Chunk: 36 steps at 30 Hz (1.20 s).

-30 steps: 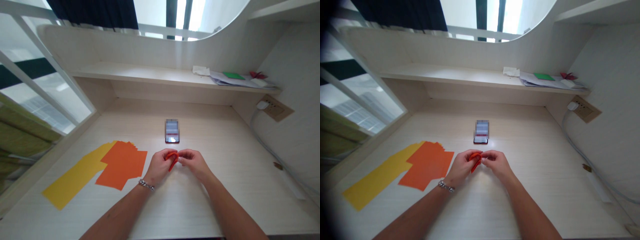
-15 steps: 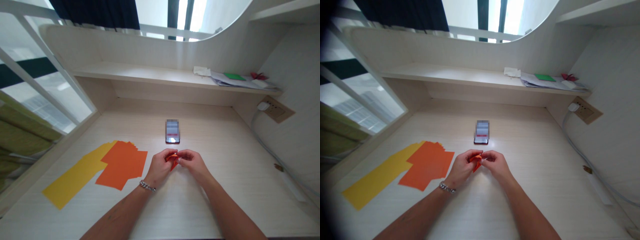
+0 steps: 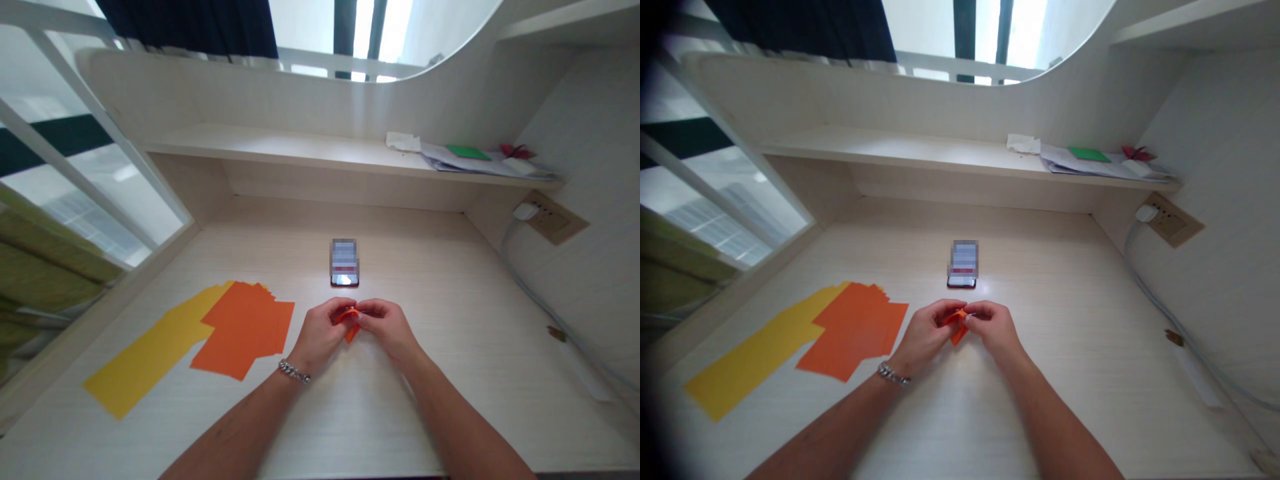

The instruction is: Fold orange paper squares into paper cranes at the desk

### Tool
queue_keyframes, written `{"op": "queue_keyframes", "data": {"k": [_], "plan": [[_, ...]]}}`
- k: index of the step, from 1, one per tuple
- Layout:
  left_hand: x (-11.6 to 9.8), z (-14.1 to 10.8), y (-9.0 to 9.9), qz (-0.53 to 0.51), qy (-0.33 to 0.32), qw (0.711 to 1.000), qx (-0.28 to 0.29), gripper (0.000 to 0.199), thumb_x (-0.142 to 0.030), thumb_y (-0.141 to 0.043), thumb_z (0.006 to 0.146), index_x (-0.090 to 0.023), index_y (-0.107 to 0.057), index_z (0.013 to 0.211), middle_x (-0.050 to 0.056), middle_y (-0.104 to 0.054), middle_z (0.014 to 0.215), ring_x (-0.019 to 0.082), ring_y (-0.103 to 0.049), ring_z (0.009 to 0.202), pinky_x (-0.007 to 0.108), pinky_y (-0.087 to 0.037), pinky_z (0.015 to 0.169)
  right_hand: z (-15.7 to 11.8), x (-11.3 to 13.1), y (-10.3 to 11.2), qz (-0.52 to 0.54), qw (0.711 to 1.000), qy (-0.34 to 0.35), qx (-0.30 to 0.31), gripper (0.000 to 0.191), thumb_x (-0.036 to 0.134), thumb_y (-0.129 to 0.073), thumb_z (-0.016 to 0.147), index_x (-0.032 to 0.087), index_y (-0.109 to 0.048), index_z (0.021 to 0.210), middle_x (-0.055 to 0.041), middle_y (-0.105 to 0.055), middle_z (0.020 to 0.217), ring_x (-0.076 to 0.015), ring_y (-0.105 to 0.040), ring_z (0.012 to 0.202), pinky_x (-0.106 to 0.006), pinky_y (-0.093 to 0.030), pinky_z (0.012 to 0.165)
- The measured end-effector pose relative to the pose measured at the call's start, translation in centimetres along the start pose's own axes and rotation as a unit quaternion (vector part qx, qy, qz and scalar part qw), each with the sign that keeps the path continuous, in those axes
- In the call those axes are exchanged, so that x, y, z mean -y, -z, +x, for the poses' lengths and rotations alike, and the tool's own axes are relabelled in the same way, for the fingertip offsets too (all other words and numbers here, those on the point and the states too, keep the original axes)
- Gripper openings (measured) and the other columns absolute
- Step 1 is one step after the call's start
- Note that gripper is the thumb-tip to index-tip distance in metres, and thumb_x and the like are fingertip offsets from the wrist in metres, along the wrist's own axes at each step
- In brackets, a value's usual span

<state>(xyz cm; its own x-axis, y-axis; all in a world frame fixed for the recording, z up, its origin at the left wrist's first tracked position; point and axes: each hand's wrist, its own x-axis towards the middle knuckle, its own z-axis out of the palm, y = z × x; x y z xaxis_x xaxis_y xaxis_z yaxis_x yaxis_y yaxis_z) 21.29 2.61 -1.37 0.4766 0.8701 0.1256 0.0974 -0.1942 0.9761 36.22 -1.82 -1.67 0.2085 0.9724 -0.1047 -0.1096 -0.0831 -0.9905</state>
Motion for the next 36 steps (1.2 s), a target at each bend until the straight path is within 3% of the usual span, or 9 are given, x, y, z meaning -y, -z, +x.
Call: {"op": "queue_keyframes", "data": {"k": [12,18,24,36], "plan": [[-0.03,0.24,0.04,-0.064,0.028,0.998,0.012,0.023,-0.023,-0.062,0.076,-0.015,-0.068,0.097,0.01,-0.069,0.101,0.022,-0.064,0.093,0.032,-0.051,0.082,-0.59,0.31,-0.38,-0.152,0.983,0.084,-0.053,0.016,0.026,-0.065,0.073,0.017,-0.072,0.083,-0.0075,-0.073,0.081,-0.023,-0.068,0.076,-0.034,-0.054,0.073],[0.06,0.26,0.03,-0.065,0.042,0.997,-0.012,0.023,-0.034,-0.065,0.075,-0.015,-0.071,0.088,0.009,-0.071,0.09,0.021,-0.065,0.084,0.031,-0.052,0.076,-0.69,0.44,-0.67,-0.152,0.984,0.084,-0.048,0.016,0.029,-0.065,0.073,0.017,-0.071,0.082,-0.0074,-0.073,0.08,-0.0224,-0.068,0.074,-0.033,-0.054,0.071],[0.16,0.34,0.11,-0.077,0.052,0.996,-0.004,0.026,-0.035,-0.063,0.078,-0.015,-0.07,0.092,0.01,-0.071,0.093,0.022,-0.065,0.086,0.031,-0.051,0.075,-0.44,0.43,-0.72,-0.125,0.991,0.047,-0.024,0.019,0.027,-0.069,0.069,0.015,-0.071,0.083,-0.0082,-0.073,0.081,-0.022,-0.068,0.073,-0.032,-0.054,0.068],[0.51,0.49,0.19,-0.147,0.081,0.986,0.007,0.037,-0.02,-0.074,0.065,-0.013,-0.068,0.1,0.013,-0.07,0.101,0.022,-0.066,0.088,0.032,-0.053,0.077,-0.56,0.16,-0.8,-0.146,0.983,0.067,-0.084,0.014,0.024,-0.066,0.068,0.016,-0.073,0.077,-0.0072,-0.073,0.077,-0.0226,-0.067,0.072,-0.033,-0.053,0.069]]}}
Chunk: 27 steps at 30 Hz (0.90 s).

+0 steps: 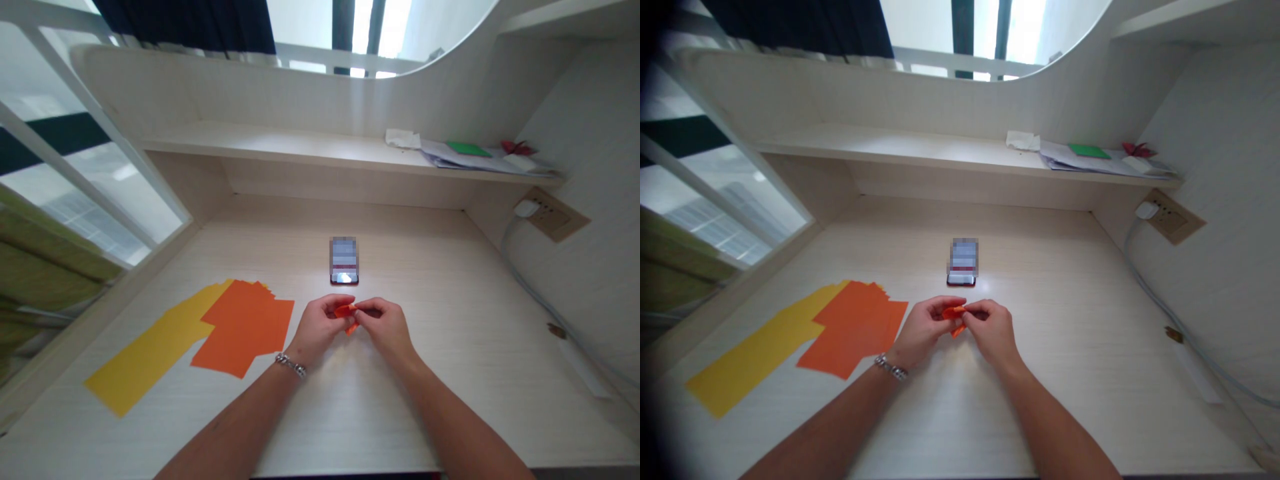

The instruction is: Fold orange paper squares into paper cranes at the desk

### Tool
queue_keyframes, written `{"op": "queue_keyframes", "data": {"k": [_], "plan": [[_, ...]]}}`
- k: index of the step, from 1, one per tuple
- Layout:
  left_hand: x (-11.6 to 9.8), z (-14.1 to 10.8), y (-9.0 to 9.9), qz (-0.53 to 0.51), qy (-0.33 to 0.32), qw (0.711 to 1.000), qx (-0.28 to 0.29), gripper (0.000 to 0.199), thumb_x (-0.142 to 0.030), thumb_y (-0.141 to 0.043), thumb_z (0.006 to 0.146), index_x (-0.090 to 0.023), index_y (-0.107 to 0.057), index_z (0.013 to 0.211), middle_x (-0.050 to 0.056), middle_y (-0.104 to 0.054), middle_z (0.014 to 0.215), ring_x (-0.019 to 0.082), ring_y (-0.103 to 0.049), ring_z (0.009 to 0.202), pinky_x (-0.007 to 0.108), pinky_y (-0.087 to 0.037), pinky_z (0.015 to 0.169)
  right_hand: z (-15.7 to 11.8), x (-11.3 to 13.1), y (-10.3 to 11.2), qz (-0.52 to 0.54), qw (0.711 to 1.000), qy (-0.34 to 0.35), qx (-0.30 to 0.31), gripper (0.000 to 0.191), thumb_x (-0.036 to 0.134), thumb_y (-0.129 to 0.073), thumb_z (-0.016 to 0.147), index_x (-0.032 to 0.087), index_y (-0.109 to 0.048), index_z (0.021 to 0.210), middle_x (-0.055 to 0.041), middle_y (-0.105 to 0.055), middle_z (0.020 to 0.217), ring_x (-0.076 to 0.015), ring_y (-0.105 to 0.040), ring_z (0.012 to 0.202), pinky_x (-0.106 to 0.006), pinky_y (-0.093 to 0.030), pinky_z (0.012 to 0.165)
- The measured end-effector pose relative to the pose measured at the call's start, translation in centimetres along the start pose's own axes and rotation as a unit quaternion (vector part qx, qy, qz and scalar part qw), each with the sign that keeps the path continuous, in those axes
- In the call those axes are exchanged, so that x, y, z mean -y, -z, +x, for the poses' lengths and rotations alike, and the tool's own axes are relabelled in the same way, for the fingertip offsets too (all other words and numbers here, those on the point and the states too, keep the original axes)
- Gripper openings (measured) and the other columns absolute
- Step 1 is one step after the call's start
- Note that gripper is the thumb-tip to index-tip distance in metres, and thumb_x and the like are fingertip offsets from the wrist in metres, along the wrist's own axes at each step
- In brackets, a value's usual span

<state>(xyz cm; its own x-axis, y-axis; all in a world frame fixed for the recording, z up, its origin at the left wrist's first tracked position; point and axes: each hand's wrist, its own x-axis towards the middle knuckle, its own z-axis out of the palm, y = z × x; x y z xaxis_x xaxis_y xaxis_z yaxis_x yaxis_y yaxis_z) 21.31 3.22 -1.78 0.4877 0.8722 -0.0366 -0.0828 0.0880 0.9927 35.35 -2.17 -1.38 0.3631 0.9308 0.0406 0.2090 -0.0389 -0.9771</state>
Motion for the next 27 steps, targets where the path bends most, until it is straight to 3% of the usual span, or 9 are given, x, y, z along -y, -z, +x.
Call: {"op": "queue_keyframes", "data": {"k": [10,18,27], "plan": [[0.2,0.0,0.1,0.009,0.008,1.0,0.01,0.032,-0.029,-0.072,0.07,-0.012,-0.069,0.097,0.013,-0.07,0.097,0.022,-0.065,0.086,0.033,-0.051,0.078,0.1,0.3,0.1,0.03,0.998,-0.04,0.028,0.014,0.024,-0.069,0.065,0.014,-0.072,0.075,-0.008,-0.073,0.073,-0.0225,-0.067,0.069,-0.032,-0.052,0.065],[-0.2,0.1,0.1,0.028,0.014,0.999,0.013,0.025,-0.034,-0.069,0.073,-0.012,-0.07,0.085,0.009,-0.071,0.083,0.019,-0.065,0.077,0.029,-0.051,0.07,0.1,0.4,0.3,0.032,0.996,-0.054,0.056,0.015,0.025,-0.067,0.068,0.014,-0.073,0.077,-0.0078,-0.073,0.075,-0.0209,-0.067,0.071,-0.029,-0.05,0.064],[-0.9,-0.1,0.5,0.069,-0.007,0.997,-0.017,0.023,-0.032,-0.07,0.071,-0.013,-0.069,0.084,0.008,-0.071,0.082,0.018,-0.065,0.074,0.027,-0.052,0.067,0.2,-0.7,0.6,-0.012,0.99,-0.095,0.1,0.016,0.028,-0.069,0.065,0.013,-0.073,0.071,-0.0055,-0.069,0.063,-0.0161,-0.061,0.057,-0.024,-0.044,0.053]]}}
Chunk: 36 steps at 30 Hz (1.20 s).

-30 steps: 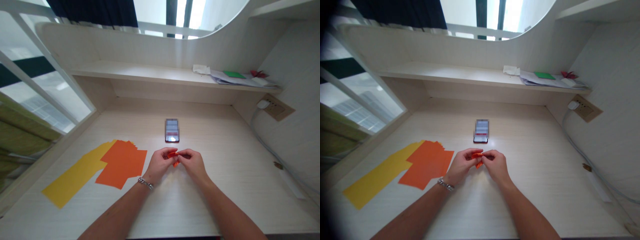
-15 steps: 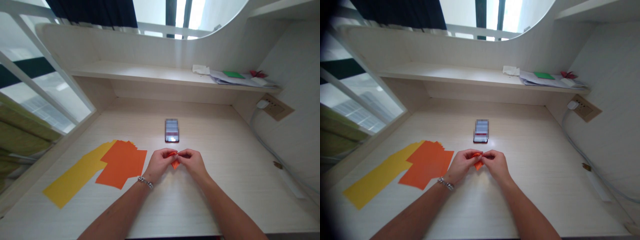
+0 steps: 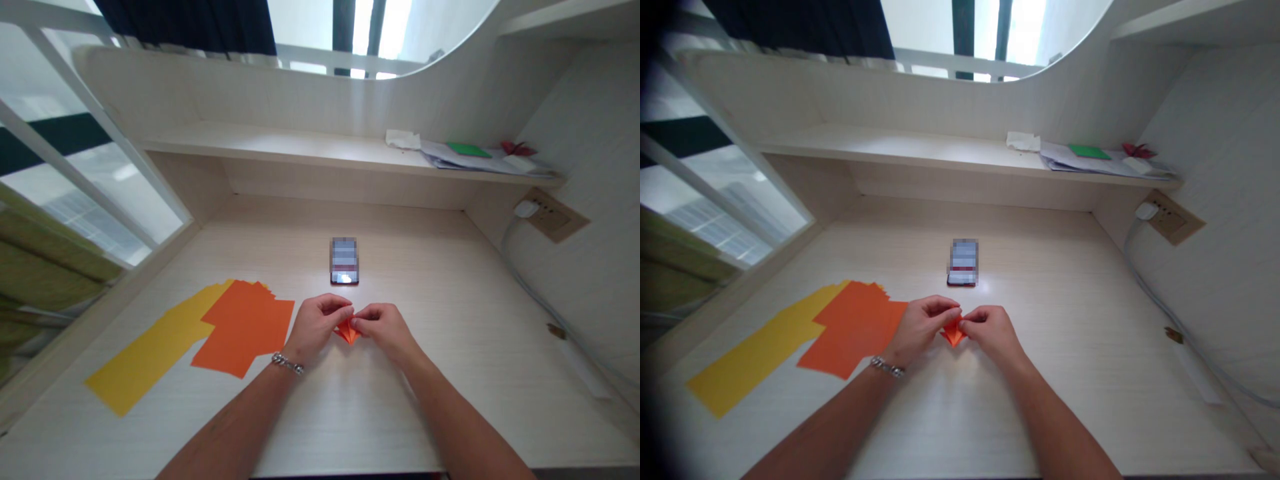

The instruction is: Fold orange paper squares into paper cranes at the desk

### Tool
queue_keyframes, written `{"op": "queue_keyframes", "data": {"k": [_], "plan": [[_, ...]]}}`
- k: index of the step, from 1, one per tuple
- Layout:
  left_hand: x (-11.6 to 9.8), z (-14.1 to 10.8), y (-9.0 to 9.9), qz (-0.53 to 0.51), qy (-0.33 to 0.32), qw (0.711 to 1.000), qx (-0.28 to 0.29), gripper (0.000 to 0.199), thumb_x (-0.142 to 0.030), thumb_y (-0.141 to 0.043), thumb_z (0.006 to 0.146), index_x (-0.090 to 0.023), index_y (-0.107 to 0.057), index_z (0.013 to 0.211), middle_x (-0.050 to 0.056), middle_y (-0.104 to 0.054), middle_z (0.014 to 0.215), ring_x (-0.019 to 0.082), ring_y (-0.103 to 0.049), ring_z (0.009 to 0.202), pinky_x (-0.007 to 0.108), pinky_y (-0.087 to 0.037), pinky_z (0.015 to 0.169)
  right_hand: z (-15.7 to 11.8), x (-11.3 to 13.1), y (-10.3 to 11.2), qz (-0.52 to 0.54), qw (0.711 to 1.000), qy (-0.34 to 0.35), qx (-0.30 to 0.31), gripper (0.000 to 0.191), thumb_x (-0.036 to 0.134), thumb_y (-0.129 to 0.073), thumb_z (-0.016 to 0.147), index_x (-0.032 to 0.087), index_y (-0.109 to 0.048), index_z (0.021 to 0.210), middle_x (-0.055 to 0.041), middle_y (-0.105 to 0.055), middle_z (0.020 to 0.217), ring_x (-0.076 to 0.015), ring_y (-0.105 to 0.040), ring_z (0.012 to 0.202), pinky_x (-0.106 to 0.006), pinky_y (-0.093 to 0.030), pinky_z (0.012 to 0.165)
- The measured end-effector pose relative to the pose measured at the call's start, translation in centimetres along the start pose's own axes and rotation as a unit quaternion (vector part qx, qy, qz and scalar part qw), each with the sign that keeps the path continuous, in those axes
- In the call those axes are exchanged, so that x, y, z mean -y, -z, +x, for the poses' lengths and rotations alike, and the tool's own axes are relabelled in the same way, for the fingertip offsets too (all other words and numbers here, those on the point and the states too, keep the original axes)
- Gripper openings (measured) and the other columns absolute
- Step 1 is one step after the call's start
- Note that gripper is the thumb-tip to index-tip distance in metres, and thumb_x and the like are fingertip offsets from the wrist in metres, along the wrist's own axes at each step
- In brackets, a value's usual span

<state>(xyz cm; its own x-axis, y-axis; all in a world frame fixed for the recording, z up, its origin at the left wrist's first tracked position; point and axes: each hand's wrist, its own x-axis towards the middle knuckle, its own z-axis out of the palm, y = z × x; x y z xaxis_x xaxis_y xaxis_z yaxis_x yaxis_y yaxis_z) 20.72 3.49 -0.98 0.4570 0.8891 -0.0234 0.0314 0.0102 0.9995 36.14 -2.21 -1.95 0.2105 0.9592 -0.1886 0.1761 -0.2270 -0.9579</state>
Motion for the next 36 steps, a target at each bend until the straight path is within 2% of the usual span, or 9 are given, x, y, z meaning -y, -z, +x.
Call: {"op": "queue_keyframes", "data": {"k": [5,16,21,24,27,30,33,36], "plan": [[-0.4,-0.1,0.0,0.02,-0.004,1.0,0.007,0.02,-0.031,-0.069,0.072,-0.014,-0.069,0.081,0.007,-0.071,0.079,0.016,-0.065,0.071,0.025,-0.051,0.064,0.0,-0.4,0.0,0.027,0.999,-0.023,0.028,0.016,0.028,-0.07,0.065,0.013,-0.072,0.071,-0.0062,-0.069,0.063,-0.0156,-0.06,0.056,-0.025,-0.044,0.052],[-0.7,-0.2,0.4,0.042,-0.006,0.999,0.029,0.022,-0.035,-0.066,0.075,-0.013,-0.067,0.076,0.006,-0.07,0.072,0.016,-0.064,0.065,0.026,-0.05,0.063,0.0,-0.7,0.1,0.044,0.998,-0.025,0.046,0.016,0.029,-0.072,0.065,0.014,-0.072,0.069,-0.0057,-0.068,0.061,-0.0148,-0.059,0.054,-0.025,-0.045,0.052],[-1.1,-0.2,0.5,0.022,-0.009,0.999,0.025,0.031,-0.041,-0.055,0.083,-0.013,-0.067,0.076,0.007,-0.068,0.072,0.016,-0.063,0.067,0.026,-0.049,0.063,-0.1,-0.2,0.0,0.077,0.995,-0.038,0.042,0.014,0.027,-0.073,0.063,0.014,-0.071,0.067,-0.0043,-0.067,0.059,-0.0138,-0.057,0.052,-0.025,-0.045,0.053],[-1.1,0.0,0.6,-0.003,0.007,1.0,0.023,0.033,-0.042,-0.052,0.085,-0.013,-0.067,0.082,0.009,-0.069,0.081,0.018,-0.064,0.075,0.028,-0.05,0.069,-0.1,0.0,0.1,0.095,0.994,-0.043,0.038,0.014,0.026,-0.074,0.062,0.013,-0.071,0.067,-0.0043,-0.066,0.058,-0.0138,-0.057,0.052,-0.026,-0.046,0.054],[-0.8,0.1,0.6,-0.017,0.031,0.998,0.056,0.027,-0.037,-0.064,0.077,-0.013,-0.067,0.09,0.01,-0.069,0.093,0.019,-0.064,0.083,0.029,-0.05,0.074,0.1,-0.1,0.2,0.108,0.994,-0.03,0.018,0.015,0.026,-0.074,0.062,0.013,-0.072,0.07,-0.0053,-0.068,0.061,-0.0151,-0.059,0.055,-0.027,-0.047,0.056],[-0.5,0.1,0.5,-0.069,0.082,0.99,0.089,0.028,-0.03,-0.069,0.073,-0.014,-0.065,0.096,0.011,-0.069,0.098,0.02,-0.065,0.085,0.031,-0.05,0.076,0.4,-0.2,0.4,0.111,0.994,-0.002,-0.017,0.018,0.027,-0.073,0.064,0.013,-0.073,0.074,-0.0068,-0.07,0.067,-0.0177,-0.063,0.061,-0.028,-0.048,0.059],[-0.5,0.0,0.2,-0.136,0.138,0.977,0.093,0.029,-0.024,-0.07,0.071,-0.014,-0.063,0.098,0.011,-0.069,0.095,0.021,-0.066,0.085,0.034,-0.052,0.074,0.4,0.0,0.4,0.097,0.994,0.03,-0.041,0.018,0.028,-0.072,0.065,0.014,-0.073,0.077,-0.0078,-0.072,0.071,-0.0196,-0.065,0.065,-0.029,-0.049,0.062],[-0.4,-0.1,-0.1,-0.167,0.143,0.973,0.076,0.031,-0.019,-0.072,0.067,-0.013,-0.062,0.096,0.01,-0.069,0.087,0.021,-0.066,0.08,0.033,-0.052,0.07,0.2,0.4,0.2,0.068,0.994,0.056,-0.066,0.016,0.026,-0.072,0.065,0.015,-0.073,0.076,-0.008,-0.072,0.073,-0.0204,-0.065,0.068,-0.03,-0.05,0.064]]}}
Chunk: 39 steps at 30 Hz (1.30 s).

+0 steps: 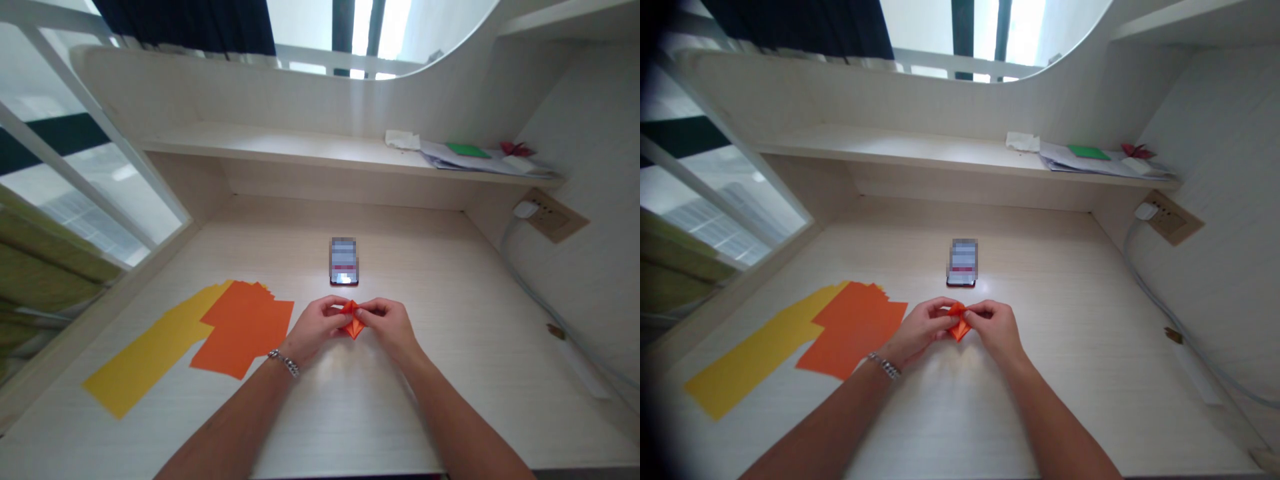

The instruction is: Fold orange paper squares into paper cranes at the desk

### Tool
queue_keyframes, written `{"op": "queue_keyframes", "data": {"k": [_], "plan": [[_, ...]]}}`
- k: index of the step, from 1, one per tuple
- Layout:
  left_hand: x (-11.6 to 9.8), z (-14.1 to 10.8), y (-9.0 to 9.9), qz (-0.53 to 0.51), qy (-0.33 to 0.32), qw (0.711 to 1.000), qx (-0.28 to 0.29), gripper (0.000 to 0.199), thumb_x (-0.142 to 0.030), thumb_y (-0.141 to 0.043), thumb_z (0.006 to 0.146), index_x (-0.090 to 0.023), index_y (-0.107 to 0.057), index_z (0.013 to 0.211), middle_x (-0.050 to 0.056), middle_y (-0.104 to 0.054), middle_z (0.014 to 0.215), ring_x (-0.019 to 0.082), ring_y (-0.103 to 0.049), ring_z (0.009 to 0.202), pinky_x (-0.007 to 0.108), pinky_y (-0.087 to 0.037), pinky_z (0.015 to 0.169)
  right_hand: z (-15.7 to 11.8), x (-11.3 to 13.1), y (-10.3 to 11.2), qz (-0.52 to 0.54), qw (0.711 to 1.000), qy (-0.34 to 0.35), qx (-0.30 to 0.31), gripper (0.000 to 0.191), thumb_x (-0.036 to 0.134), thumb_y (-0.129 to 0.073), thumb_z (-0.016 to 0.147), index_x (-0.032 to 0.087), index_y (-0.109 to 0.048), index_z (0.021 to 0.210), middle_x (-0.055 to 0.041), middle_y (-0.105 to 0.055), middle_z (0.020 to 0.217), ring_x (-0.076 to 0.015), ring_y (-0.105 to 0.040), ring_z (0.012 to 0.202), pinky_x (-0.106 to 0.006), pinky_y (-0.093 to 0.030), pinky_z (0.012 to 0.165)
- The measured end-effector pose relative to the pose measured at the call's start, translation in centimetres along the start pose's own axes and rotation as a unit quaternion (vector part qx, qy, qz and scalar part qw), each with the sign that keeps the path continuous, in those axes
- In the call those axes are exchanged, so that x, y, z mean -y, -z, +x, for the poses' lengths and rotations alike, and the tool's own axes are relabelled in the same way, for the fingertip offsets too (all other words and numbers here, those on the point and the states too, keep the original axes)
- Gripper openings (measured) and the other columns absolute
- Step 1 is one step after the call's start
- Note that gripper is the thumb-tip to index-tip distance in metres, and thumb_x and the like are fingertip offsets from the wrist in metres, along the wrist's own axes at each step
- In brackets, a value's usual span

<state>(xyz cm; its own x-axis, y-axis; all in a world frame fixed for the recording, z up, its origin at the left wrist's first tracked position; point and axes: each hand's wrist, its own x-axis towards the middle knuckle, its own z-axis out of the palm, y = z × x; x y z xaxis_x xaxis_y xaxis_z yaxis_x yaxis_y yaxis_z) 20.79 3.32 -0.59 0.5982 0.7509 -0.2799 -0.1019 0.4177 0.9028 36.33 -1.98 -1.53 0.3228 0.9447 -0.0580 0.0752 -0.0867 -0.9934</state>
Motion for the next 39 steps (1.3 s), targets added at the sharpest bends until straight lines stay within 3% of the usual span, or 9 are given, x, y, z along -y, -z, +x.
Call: {"op": "queue_keyframes", "data": {"k": [11,20,29,32,36,39], "plan": [[0.72,0.47,-0.2,-0.02,-0.052,0.998,-0.037,0.031,-0.024,-0.076,0.065,-0.013,-0.063,0.09,0.008,-0.069,0.083,0.018,-0.066,0.076,0.029,-0.051,0.07,-0.23,0.21,-0.34,0.002,1.0,0.02,0.006,0.019,0.028,-0.072,0.066,0.015,-0.072,0.079,-0.0087,-0.073,0.078,-0.0221,-0.067,0.073,-0.032,-0.053,0.068],[0.95,0.46,-0.19,0.024,-0.083,0.995,-0.043,0.028,-0.023,-0.073,0.068,-0.012,-0.063,0.092,0.008,-0.07,0.084,0.016,-0.065,0.074,0.029,-0.051,0.07,-0.24,0.14,-0.37,0.063,0.996,-0.053,0.032,0.025,0.029,-0.072,0.065,0.014,-0.071,0.085,-0.0061,-0.071,0.07,-0.0172,-0.065,0.059,-0.028,-0.053,0.054],[0.91,0.48,-0.29,0.068,-0.114,0.989,-0.064,0.026,-0.022,-0.071,0.067,-0.013,-0.066,0.091,0.008,-0.071,0.085,0.017,-0.065,0.073,0.028,-0.051,0.067,-0.28,0.92,-0.27,0.118,0.989,-0.088,0.025,0.021,0.027,-0.074,0.058,0.015,-0.072,0.076,-0.0046,-0.07,0.069,-0.0175,-0.065,0.062,-0.028,-0.053,0.056],[0.93,0.52,-0.27,0.082,-0.12,0.987,-0.069,0.024,-0.019,-0.07,0.067,-0.013,-0.067,0.09,0.008,-0.07,0.086,0.018,-0.065,0.076,0.029,-0.052,0.07,-0.34,0.85,-0.27,0.075,0.995,-0.057,0.033,0.022,0.027,-0.071,0.062,0.016,-0.072,0.081,-0.0056,-0.071,0.072,-0.0185,-0.065,0.063,-0.028,-0.053,0.055],[0.93,0.58,-0.12,0.094,-0.118,0.986,-0.07,0.022,-0.02,-0.07,0.067,-0.013,-0.067,0.088,0.009,-0.07,0.086,0.018,-0.065,0.078,0.029,-0.052,0.071,-0.53,0.72,-0.16,-0.044,0.998,0.048,0.024,0.018,0.027,-0.066,0.069,0.019,-0.074,0.084,-0.0079,-0.072,0.085,-0.0216,-0.065,0.078,-0.031,-0.053,0.067],[0.9,0.59,-0.1,0.097,-0.107,0.988,-0.059,0.024,-0.023,-0.07,0.067,-0.012,-0.067,0.088,0.009,-0.07,0.086,0.018,-0.065,0.077,0.029,-0.051,0.069,-0.56,0.55,-0.15,-0.062,0.997,0.052,0.02,0.018,0.027,-0.065,0.071,0.018,-0.074,0.083,-0.0077,-0.072,0.083,-0.0217,-0.066,0.077,-0.031,-0.052,0.07]]}}
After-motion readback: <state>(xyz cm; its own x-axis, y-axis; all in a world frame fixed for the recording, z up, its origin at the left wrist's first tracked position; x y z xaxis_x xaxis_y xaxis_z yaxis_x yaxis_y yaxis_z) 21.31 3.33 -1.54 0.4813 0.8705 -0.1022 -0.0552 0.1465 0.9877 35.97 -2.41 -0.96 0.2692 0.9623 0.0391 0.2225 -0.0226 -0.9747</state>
